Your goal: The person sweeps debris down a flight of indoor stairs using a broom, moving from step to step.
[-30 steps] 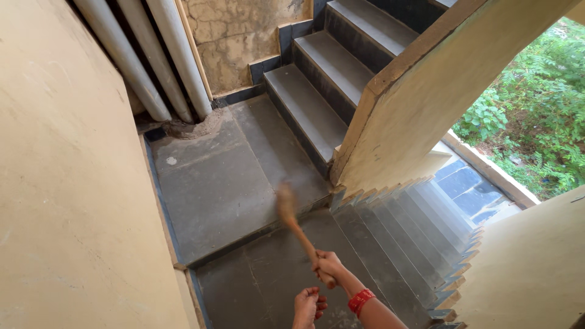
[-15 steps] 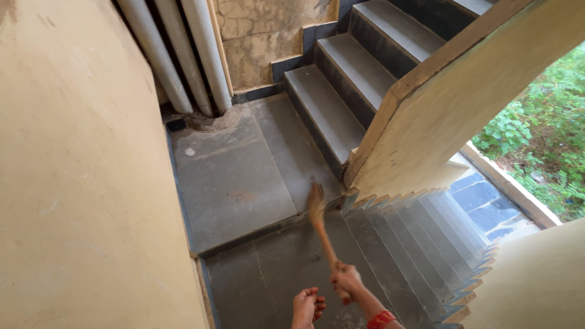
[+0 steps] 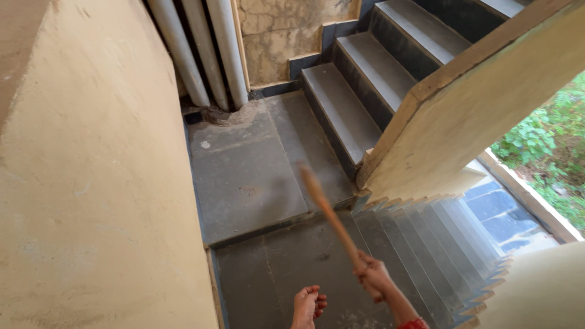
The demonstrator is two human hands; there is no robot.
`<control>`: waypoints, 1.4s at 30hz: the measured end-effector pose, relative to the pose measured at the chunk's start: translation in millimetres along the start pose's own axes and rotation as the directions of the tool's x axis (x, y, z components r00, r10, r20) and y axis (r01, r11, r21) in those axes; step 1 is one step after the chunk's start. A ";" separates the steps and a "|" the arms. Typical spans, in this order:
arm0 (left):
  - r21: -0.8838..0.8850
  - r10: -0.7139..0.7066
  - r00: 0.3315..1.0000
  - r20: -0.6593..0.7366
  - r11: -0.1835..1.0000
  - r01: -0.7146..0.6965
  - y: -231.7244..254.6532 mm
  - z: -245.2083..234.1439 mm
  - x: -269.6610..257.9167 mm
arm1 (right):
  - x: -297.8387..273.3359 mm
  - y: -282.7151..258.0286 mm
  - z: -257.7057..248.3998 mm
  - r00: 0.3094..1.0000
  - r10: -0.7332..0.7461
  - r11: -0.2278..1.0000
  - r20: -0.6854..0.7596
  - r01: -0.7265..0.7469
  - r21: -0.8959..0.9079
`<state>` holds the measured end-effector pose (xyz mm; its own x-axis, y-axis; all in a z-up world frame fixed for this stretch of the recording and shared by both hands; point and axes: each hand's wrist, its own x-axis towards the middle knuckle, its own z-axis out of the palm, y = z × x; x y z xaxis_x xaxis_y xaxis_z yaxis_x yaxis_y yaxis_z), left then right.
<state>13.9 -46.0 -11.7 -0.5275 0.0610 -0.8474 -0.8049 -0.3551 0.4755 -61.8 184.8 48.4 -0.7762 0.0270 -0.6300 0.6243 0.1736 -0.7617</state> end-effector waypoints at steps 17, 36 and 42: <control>-0.081 0.060 0.996 -0.061 0.995 -0.065 22.8 32.3 17.9 | 81.1 -56.1 20.5 0.974 0.099 0.968 0.202 -0.047 -0.247; -0.096 0.093 0.993 -0.068 0.990 -0.099 20.0 63.8 24.3 | 109.2 -73.8 -8.3 0.995 0.101 0.952 -0.020 -0.103 -0.288; -0.078 0.034 0.998 -0.048 0.996 -0.038 43.8 55.2 36.9 | 84.6 -60.3 -16.9 0.985 0.011 0.966 0.171 0.033 -0.255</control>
<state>-55.9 -7.9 -9.2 -0.5412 0.0040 -0.8409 -0.7606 -0.4287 0.4875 -166.6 193.3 43.6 -0.7427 -0.1394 -0.6549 0.5547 0.4198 -0.7184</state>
